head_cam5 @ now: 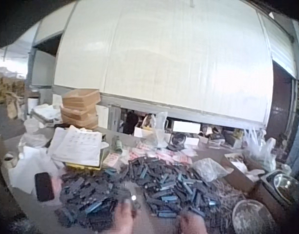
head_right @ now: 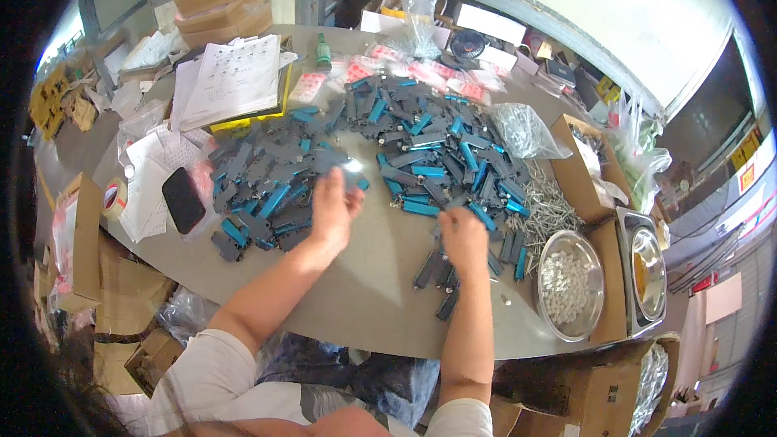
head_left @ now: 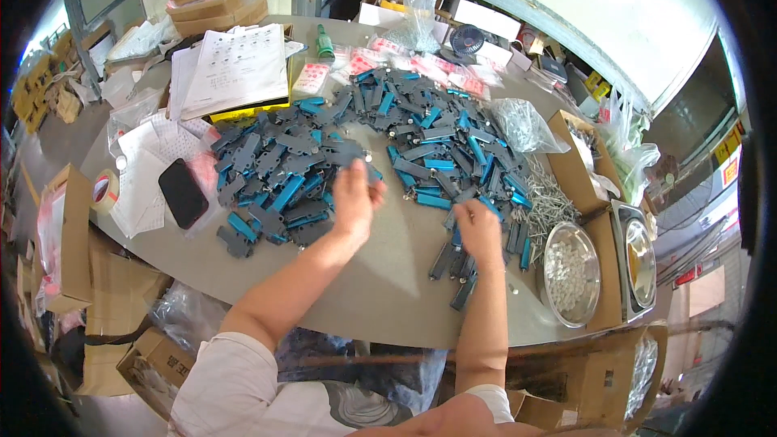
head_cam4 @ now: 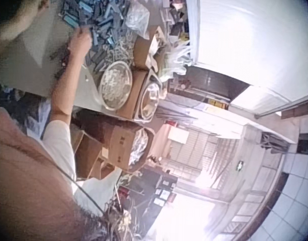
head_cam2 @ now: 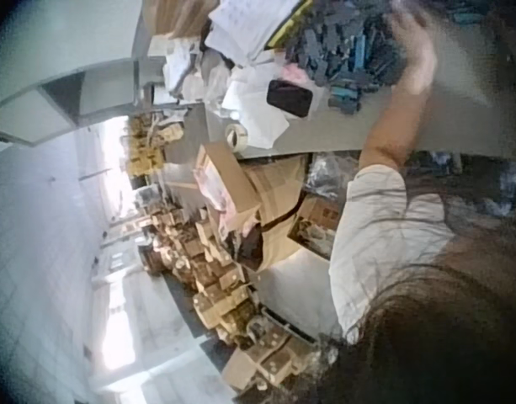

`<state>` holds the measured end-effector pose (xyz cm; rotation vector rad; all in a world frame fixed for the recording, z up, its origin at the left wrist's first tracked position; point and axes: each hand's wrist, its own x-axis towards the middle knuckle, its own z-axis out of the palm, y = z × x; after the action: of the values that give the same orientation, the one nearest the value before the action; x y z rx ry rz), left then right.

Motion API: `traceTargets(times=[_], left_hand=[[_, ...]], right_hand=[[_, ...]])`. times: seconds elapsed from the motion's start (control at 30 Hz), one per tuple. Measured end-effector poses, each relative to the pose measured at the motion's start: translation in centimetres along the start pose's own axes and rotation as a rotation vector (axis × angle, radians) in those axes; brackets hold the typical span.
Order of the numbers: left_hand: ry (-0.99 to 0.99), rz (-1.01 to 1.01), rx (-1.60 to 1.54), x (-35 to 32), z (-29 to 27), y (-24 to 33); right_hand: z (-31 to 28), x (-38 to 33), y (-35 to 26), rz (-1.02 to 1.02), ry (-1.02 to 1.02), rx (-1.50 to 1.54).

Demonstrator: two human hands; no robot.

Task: Assembling small blue plastic components by hand by inserting internal pieces into housings at a workbench.

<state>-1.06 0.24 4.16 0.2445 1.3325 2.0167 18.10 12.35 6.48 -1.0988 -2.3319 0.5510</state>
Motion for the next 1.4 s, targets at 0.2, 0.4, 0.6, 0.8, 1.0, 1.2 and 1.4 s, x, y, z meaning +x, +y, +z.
traceTargets(times=[0.2, 0.4, 0.6, 0.8, 1.0, 1.2, 1.4], left_hand=[[-0.165, 0.365, -0.261, 0.2, 0.2, -0.4], [-0.833, 0.922, 1.199, -6.9, 2.4, -5.4], [-0.927, 0.826, 1.419, -7.0, 2.1, -6.3], [-0.733, 0.432, 0.895, -4.4, 0.7, -6.5], [-0.809, -0.211, 0.398, -2.8, 1.0, -4.3], [-0.764, -0.478, -0.025, -2.5, 0.8, -3.9], [-0.604, -0.602, -0.2, -3.0, 1.3, -3.9]], right_hand=[[-0.8, 1.4, 8.3, 0.099, 0.25, -0.225], [0.0, 1.3, 9.0, 0.243, 0.211, -0.451], [0.2, 2.0, 9.9, 0.2, 0.262, -0.191], [0.3, 2.2, 11.5, 0.192, 0.388, -0.113], [0.3, 2.7, 12.3, 0.229, 0.419, 0.038], [-0.3, 2.3, 10.4, 0.068, 0.292, -0.096], [-0.4, 2.8, 10.1, 0.266, 0.256, 0.212]])
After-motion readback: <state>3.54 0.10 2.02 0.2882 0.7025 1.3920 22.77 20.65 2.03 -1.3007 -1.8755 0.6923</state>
